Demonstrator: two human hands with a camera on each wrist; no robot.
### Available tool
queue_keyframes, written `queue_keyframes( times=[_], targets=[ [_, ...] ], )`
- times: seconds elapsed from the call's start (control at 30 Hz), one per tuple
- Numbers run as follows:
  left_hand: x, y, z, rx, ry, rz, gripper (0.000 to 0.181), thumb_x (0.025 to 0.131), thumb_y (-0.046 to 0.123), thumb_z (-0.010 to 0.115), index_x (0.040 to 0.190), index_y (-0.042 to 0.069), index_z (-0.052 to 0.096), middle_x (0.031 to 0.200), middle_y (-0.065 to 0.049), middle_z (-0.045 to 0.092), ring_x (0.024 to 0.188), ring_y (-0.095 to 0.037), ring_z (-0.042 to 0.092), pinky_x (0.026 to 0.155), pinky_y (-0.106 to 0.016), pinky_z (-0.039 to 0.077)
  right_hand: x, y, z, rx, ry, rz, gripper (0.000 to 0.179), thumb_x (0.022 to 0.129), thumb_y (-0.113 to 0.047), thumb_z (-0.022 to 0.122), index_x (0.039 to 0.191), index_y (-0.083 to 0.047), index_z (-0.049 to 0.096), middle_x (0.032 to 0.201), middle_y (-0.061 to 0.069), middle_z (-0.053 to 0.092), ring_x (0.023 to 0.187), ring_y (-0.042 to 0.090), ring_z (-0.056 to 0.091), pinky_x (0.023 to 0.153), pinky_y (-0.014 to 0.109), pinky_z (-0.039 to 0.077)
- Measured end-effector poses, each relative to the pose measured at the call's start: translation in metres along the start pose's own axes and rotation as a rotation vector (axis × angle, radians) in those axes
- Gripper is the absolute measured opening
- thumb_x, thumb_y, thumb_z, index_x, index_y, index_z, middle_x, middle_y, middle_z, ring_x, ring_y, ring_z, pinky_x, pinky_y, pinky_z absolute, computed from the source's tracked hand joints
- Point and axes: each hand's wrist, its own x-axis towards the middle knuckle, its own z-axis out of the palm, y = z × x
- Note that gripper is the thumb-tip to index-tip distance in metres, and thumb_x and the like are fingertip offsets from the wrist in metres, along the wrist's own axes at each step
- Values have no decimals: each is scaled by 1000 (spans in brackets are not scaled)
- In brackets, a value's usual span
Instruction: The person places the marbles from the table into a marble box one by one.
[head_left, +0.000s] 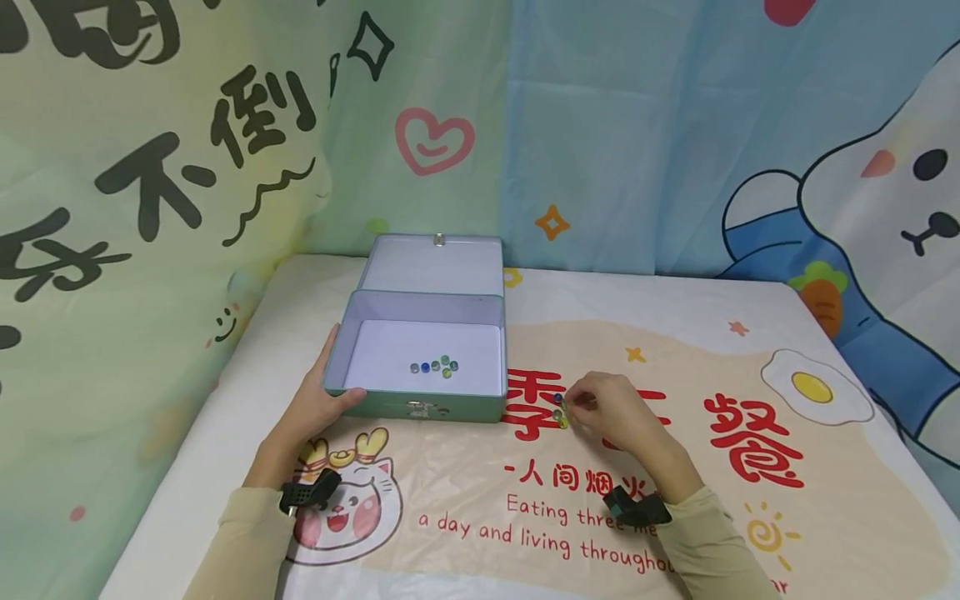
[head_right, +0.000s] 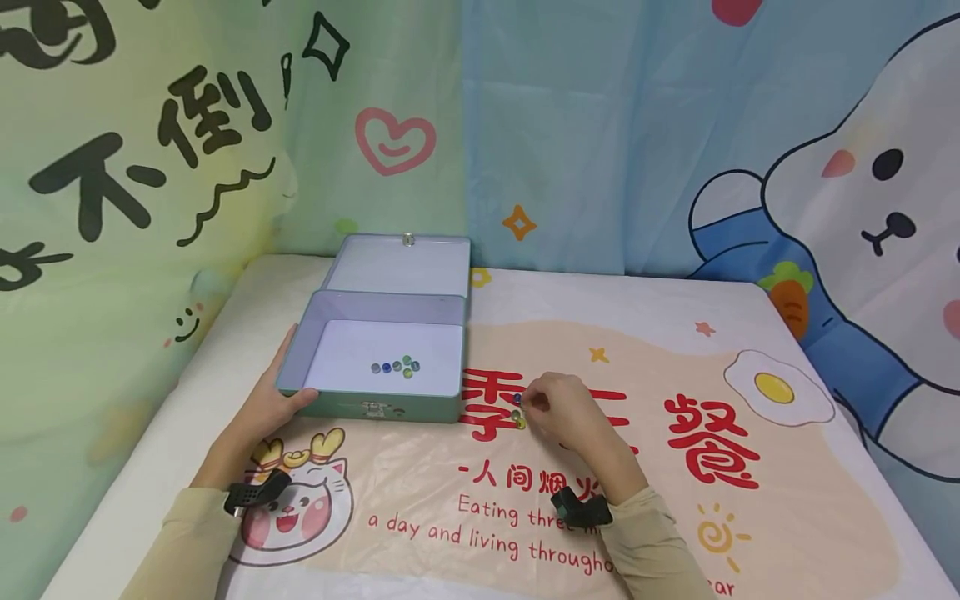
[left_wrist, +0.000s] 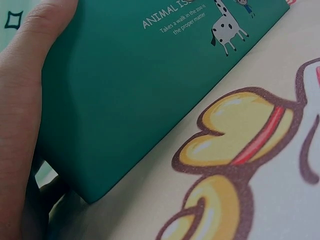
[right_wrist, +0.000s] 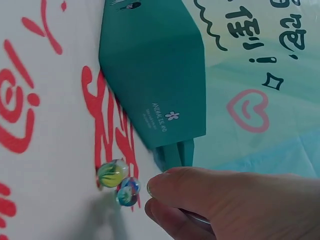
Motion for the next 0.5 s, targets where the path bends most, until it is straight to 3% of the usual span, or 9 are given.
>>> queue_keyframes(
  times=[0.27,0.5],
  targets=[
    [0,1,0,13,-1,-6,112,72,42,77,150,43,-3,160,-11,13,140,-44,24,108,-65,24,10,-8,-5,11,53,-48,12,78,-12,77,89,-9,74,89,2,68,83,16,65,77,36,58],
    [-1,4,0,21,-4,-12,112,72,44,76,150,43,-4,160,-11,12,141,-43,23,109,-65,23,21,-19,-6,60,83,-7,14,80,-13,75,94,-10,74,93,2,68,88,18,66,79,36,58]
  ],
)
